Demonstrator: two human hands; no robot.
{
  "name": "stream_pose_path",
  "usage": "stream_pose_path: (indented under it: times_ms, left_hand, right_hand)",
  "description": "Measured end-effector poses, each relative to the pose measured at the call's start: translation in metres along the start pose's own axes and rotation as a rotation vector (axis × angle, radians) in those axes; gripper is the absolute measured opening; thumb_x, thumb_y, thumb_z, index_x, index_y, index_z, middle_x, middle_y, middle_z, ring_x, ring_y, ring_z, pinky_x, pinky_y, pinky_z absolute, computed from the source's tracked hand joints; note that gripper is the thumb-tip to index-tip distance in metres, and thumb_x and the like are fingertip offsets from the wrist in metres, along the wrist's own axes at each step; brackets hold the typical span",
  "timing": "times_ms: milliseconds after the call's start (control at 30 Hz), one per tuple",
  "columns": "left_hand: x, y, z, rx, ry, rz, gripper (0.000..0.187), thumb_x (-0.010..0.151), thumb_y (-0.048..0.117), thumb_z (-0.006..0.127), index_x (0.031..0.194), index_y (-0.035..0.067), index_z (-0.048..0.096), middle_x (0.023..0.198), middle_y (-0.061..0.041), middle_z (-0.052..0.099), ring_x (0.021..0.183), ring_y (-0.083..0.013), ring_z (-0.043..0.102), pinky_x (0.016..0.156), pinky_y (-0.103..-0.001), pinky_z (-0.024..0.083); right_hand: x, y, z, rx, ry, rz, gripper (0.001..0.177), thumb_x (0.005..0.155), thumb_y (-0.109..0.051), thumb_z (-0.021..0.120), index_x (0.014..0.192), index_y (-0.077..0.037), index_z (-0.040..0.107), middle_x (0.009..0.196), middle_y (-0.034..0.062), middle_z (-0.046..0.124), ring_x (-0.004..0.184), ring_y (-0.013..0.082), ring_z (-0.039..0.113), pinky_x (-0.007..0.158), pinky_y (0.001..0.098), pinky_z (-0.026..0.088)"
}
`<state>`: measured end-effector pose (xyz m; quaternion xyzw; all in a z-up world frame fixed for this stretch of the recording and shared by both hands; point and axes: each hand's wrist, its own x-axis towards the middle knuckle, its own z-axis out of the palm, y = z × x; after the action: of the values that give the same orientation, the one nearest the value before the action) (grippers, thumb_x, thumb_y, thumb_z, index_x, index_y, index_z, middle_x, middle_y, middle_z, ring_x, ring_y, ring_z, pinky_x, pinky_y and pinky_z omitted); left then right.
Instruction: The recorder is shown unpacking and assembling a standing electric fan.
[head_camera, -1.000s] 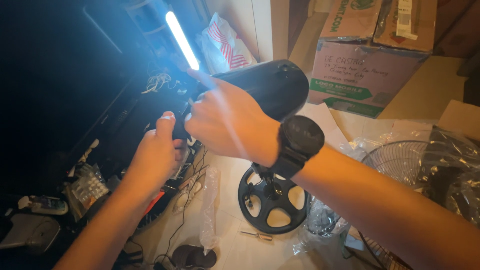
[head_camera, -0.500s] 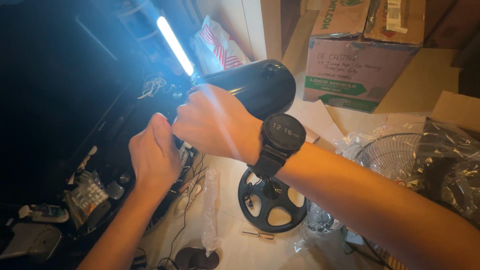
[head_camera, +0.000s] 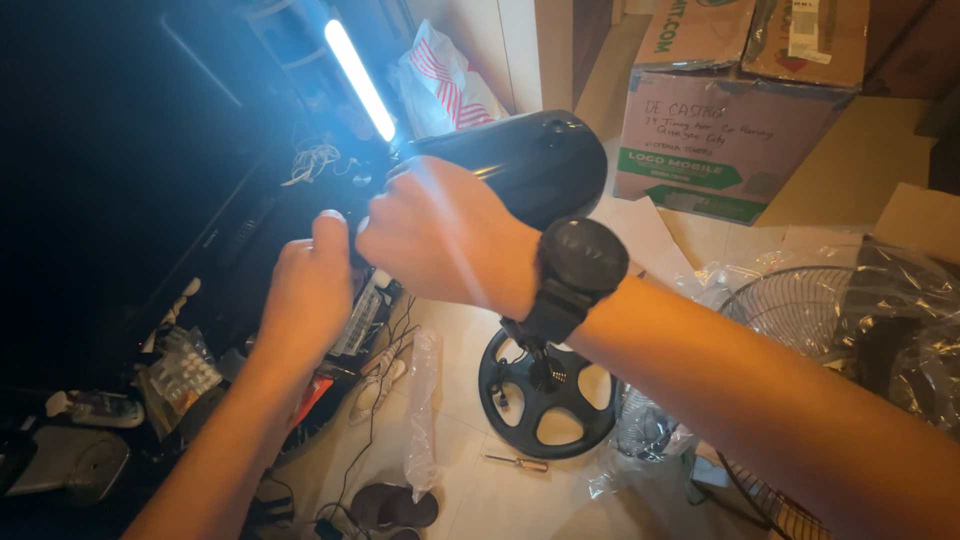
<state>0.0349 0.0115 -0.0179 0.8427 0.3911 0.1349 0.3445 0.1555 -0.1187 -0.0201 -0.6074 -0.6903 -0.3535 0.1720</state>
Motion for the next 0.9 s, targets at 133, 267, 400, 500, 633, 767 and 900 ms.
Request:
stream_pose_path:
  times_ms: [133, 267, 400, 500, 633, 767, 900]
  left_hand:
    - [0.011, -0.012, 0.0, 0.055, 0.013, 0.094, 0.074, 0.096, 0.055, 0.031, 0.072, -0.005, 0.067, 0.067, -0.019, 0.066, 0.069, -0.0276, 0.064, 0.076, -0.042, 0.048]
    - [0.009, -0.014, 0.004, -0.01, -0.041, 0.046, 0.08, 0.098, 0.058, 0.029, 0.071, -0.009, 0.063, 0.065, -0.02, 0.065, 0.066, -0.0292, 0.065, 0.071, -0.04, 0.051]
    - [-0.009, -0.014, 0.018, -0.553, -0.014, -0.11, 0.062, 0.104, 0.063, 0.031, 0.076, 0.013, 0.053, 0.064, -0.002, 0.045, 0.057, -0.019, 0.041, 0.052, -0.034, 0.031]
    - [-0.013, -0.076, 0.063, -1.011, -0.168, 0.047, 0.066, 0.104, 0.064, 0.02, 0.062, 0.016, 0.036, 0.056, 0.003, 0.033, 0.048, -0.0125, 0.028, 0.045, -0.028, 0.021]
    - [-0.054, -0.126, 0.154, -1.055, -0.269, 0.132, 0.056, 0.107, 0.051, 0.027, 0.064, 0.015, 0.031, 0.06, 0.003, 0.031, 0.055, -0.0131, 0.03, 0.05, -0.028, 0.023]
    - [-0.089, -0.077, 0.194, -0.654, -0.345, 0.402, 0.051, 0.108, 0.042, 0.039, 0.067, 0.01, 0.04, 0.06, 0.0, 0.036, 0.055, -0.0134, 0.033, 0.058, -0.029, 0.029]
    - [-0.1, -0.015, 0.216, -0.382, -0.506, 0.392, 0.031, 0.098, 0.03, 0.059, 0.08, 0.005, 0.06, 0.062, -0.005, 0.054, 0.056, -0.0159, 0.053, 0.052, -0.032, 0.041]
  right_hand:
    - [0.002, 0.007, -0.018, 0.055, -0.086, 0.05, 0.007, 0.066, -0.013, 0.072, 0.061, -0.016, 0.067, 0.066, 0.0051, 0.063, 0.072, 0.0287, 0.066, 0.066, 0.0387, 0.052]
    - [0.001, 0.012, -0.042, 0.279, -0.077, 0.049, 0.016, 0.064, -0.019, 0.072, 0.07, -0.005, 0.067, 0.076, 0.0105, 0.065, 0.089, 0.0325, 0.065, 0.116, 0.0522, 0.034]
    - [-0.021, 0.016, -0.059, 0.415, 0.19, 0.046, 0.048, 0.072, -0.023, 0.071, 0.11, 0.006, 0.063, 0.125, 0.0268, 0.06, 0.131, 0.0435, 0.054, 0.122, 0.0606, 0.016]
    - [-0.059, -0.002, -0.072, 0.369, 0.188, 0.166, 0.058, 0.088, -0.018, 0.072, 0.136, 0.009, 0.055, 0.141, 0.0294, 0.051, 0.139, 0.0499, 0.048, 0.126, 0.0593, 0.024]
    - [-0.138, -0.034, -0.066, 0.399, 0.215, 0.373, 0.048, 0.095, -0.012, 0.072, 0.138, -0.001, 0.054, 0.142, 0.0227, 0.053, 0.137, 0.04, 0.055, 0.122, 0.0443, 0.043]
    - [-0.196, -0.053, -0.058, 0.41, 0.134, 0.565, 0.044, 0.087, -0.008, 0.072, 0.128, -0.002, 0.059, 0.137, 0.0213, 0.06, 0.126, 0.0386, 0.062, 0.107, 0.0436, 0.051]
    - [-0.248, -0.059, -0.062, 0.453, -0.037, 0.745, 0.041, 0.084, -0.013, 0.072, 0.122, 0.0, 0.063, 0.112, 0.0183, 0.064, 0.111, 0.0414, 0.063, 0.099, 0.0448, 0.051]
